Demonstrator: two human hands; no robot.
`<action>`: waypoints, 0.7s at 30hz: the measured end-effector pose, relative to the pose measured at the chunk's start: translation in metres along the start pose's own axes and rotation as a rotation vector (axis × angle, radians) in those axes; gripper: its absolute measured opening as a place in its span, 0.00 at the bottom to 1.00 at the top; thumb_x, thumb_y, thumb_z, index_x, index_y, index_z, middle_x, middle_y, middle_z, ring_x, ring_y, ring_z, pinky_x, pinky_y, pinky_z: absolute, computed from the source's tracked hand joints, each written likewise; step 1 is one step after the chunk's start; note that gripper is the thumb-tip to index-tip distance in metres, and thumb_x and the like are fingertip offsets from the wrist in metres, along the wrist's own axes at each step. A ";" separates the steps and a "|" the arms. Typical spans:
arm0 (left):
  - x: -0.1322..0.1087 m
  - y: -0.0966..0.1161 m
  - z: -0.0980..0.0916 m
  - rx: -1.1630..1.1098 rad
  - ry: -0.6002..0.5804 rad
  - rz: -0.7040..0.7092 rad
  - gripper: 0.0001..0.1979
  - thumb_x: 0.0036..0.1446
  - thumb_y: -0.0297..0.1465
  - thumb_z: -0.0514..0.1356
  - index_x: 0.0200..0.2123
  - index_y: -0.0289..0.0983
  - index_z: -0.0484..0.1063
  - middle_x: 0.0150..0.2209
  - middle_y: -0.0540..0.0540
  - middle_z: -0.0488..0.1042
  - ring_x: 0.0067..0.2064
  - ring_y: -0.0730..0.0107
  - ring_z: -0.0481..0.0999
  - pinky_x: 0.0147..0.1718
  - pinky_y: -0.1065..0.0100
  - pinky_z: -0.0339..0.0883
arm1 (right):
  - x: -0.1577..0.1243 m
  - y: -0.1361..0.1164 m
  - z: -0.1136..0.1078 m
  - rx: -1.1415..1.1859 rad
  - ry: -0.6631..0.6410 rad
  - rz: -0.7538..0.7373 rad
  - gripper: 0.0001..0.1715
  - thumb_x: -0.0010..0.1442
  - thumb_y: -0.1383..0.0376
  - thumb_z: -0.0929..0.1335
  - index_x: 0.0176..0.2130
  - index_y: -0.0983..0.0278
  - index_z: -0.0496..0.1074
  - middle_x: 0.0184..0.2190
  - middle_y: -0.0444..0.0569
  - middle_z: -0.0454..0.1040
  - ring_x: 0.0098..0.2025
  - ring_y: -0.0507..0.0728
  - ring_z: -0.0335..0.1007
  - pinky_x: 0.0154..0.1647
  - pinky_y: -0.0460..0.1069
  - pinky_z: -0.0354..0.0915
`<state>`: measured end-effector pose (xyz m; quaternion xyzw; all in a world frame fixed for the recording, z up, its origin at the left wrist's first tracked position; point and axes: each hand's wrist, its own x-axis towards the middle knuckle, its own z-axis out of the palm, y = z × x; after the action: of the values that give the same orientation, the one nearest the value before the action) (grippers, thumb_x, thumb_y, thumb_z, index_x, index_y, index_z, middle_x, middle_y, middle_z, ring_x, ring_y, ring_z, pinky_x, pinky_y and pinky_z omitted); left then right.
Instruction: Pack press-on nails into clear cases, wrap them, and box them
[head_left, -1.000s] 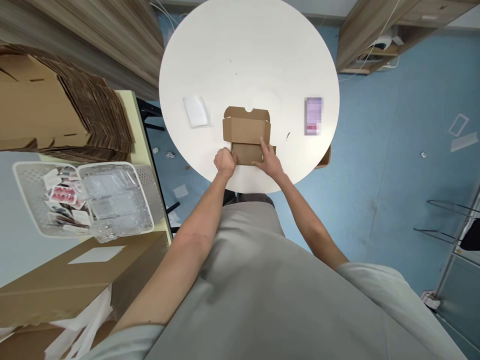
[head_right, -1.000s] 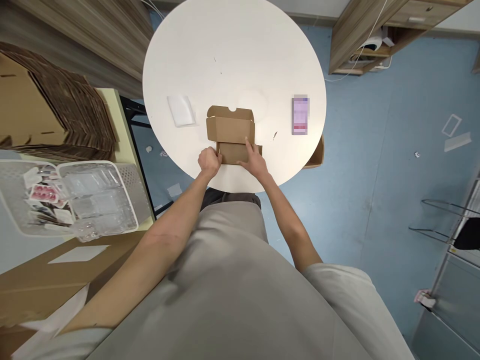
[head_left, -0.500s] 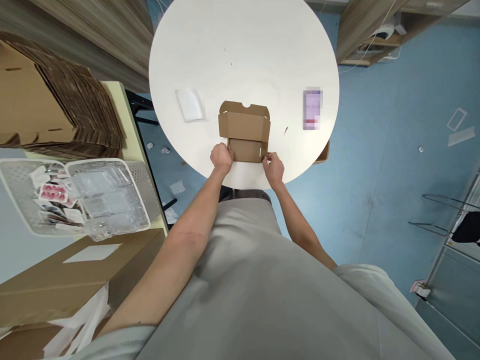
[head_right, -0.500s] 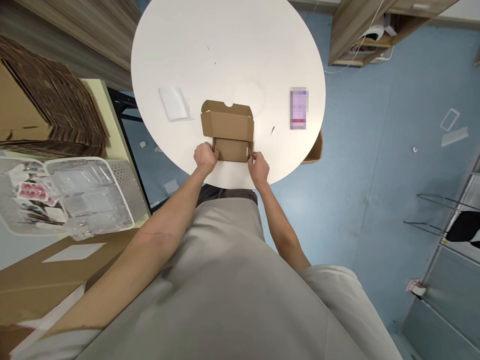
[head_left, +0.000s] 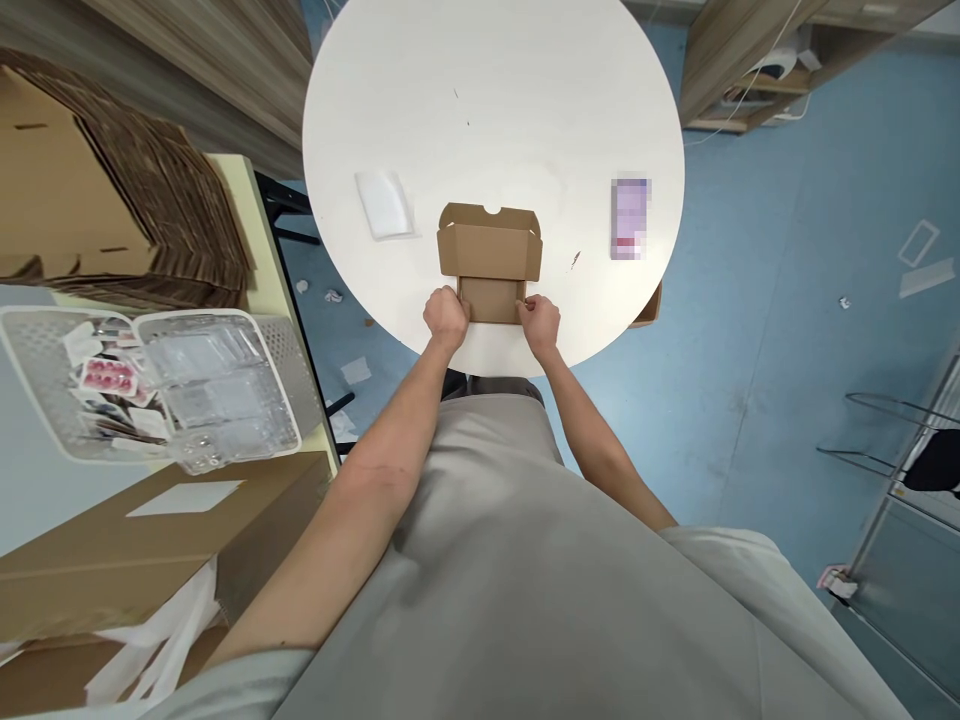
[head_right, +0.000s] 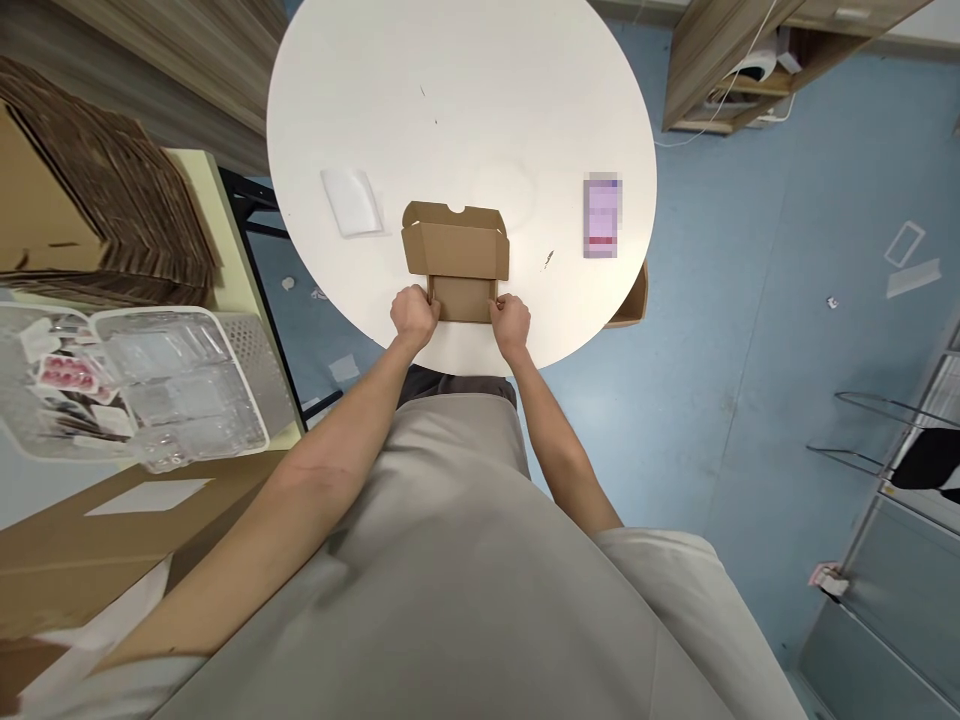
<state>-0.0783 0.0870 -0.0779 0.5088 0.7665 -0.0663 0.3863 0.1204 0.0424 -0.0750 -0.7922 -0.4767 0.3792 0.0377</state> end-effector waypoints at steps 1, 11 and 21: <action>-0.001 0.000 0.000 -0.006 -0.003 -0.001 0.06 0.68 0.28 0.63 0.48 0.38 0.77 0.55 0.31 0.80 0.59 0.37 0.78 0.61 0.44 0.69 | 0.003 0.000 0.001 -0.023 -0.010 0.001 0.14 0.80 0.61 0.66 0.51 0.64 0.82 0.50 0.60 0.86 0.53 0.67 0.83 0.58 0.59 0.76; -0.011 0.000 0.000 0.029 -0.005 0.010 0.09 0.70 0.29 0.60 0.50 0.38 0.78 0.56 0.30 0.81 0.58 0.37 0.80 0.59 0.45 0.71 | 0.011 -0.008 0.010 -0.187 -0.008 -0.030 0.22 0.76 0.72 0.58 0.54 0.67 0.78 0.53 0.68 0.82 0.51 0.73 0.83 0.56 0.66 0.77; 0.033 -0.010 -0.030 -0.185 0.104 -0.014 0.23 0.64 0.43 0.73 0.55 0.37 0.78 0.60 0.33 0.82 0.64 0.43 0.79 0.67 0.48 0.71 | 0.039 0.009 -0.043 0.051 0.142 -0.100 0.34 0.74 0.40 0.73 0.57 0.66 0.81 0.54 0.65 0.86 0.58 0.74 0.83 0.62 0.67 0.78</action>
<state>-0.1083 0.1210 -0.0818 0.4682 0.7920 0.0284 0.3908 0.1645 0.0807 -0.0701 -0.7910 -0.5020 0.3317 0.1106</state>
